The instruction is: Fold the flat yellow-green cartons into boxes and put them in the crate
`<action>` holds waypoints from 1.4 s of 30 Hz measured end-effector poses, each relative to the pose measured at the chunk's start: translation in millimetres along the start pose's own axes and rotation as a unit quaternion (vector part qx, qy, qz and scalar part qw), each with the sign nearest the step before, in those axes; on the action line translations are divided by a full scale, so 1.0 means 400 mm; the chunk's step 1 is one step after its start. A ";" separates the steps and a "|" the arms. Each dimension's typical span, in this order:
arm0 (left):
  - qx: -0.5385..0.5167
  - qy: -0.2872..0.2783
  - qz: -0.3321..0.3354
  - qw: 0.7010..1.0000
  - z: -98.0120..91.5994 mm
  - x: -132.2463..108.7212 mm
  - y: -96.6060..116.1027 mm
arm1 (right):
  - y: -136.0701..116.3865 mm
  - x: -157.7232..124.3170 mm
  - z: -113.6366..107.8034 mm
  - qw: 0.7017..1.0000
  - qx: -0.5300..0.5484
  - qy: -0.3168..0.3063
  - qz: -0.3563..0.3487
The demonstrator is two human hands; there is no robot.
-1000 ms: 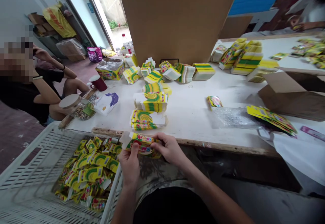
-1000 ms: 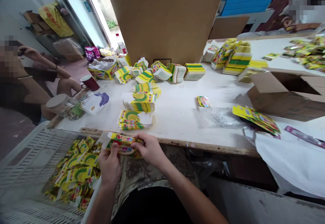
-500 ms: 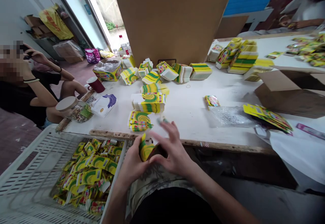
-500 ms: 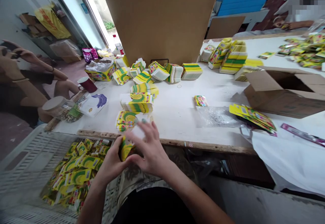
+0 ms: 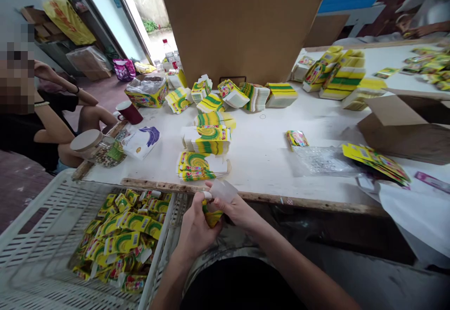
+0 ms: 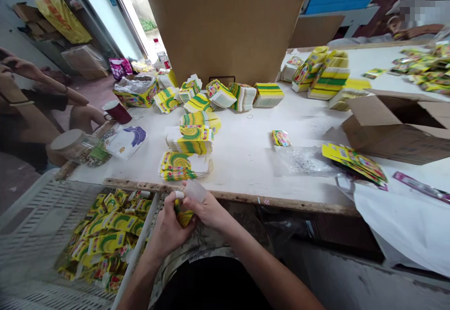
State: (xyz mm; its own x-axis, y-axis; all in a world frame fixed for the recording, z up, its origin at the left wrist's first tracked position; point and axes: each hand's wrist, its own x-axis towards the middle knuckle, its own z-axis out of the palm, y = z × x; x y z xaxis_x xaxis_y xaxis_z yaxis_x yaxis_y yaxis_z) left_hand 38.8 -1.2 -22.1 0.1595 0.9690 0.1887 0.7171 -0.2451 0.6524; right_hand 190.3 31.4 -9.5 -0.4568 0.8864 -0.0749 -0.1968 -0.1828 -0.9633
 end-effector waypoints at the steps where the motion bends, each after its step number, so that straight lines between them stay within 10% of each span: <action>1: -0.007 -0.007 -0.014 1.000 0.002 0.002 -0.005 | 0.000 -0.005 0.004 0.998 -0.057 0.009 -0.032; 6: -0.090 0.019 0.012 0.996 0.025 0.015 -0.019 | 0.011 -0.029 0.024 0.939 -0.313 -0.003 -0.145; 11: -0.057 0.083 -0.041 0.994 0.025 0.010 -0.016 | 0.044 -0.016 -0.013 0.913 -0.335 0.117 -0.201; 16: -0.001 0.055 -0.041 0.998 -0.019 0.000 -0.016 | 0.043 -0.018 -0.063 0.897 -0.391 0.022 -0.205; 23: 0.017 0.005 0.019 1.000 -0.058 0.026 -0.014 | -0.035 -0.019 -0.094 0.908 -0.383 -0.022 -0.171; 30: 0.035 0.079 0.021 0.996 -0.026 0.026 0.010 | 0.016 -0.001 -0.062 0.968 -0.201 0.047 -0.146; 37: -0.030 0.128 -0.071 0.989 0.013 -0.002 -0.023 | 0.010 0.044 -0.003 0.948 -0.279 0.109 -0.111; 40: -0.225 0.237 -0.162 0.931 -0.015 -0.004 -0.057 | -0.020 0.100 0.016 0.948 -0.285 0.086 -0.111; 42: -0.396 0.331 -0.196 0.834 -0.046 -0.001 -0.077 | -0.031 0.147 0.015 0.911 -0.379 0.130 -0.093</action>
State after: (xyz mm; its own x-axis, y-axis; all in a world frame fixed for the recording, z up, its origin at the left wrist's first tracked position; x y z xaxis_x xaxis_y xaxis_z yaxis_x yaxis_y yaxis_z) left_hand 4.1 5.4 -28.9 -0.5788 0.8145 0.0399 -0.0891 -0.1118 0.9897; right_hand 160.7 83.2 -0.2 -0.2363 0.9608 0.1451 0.4512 0.2407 -0.8593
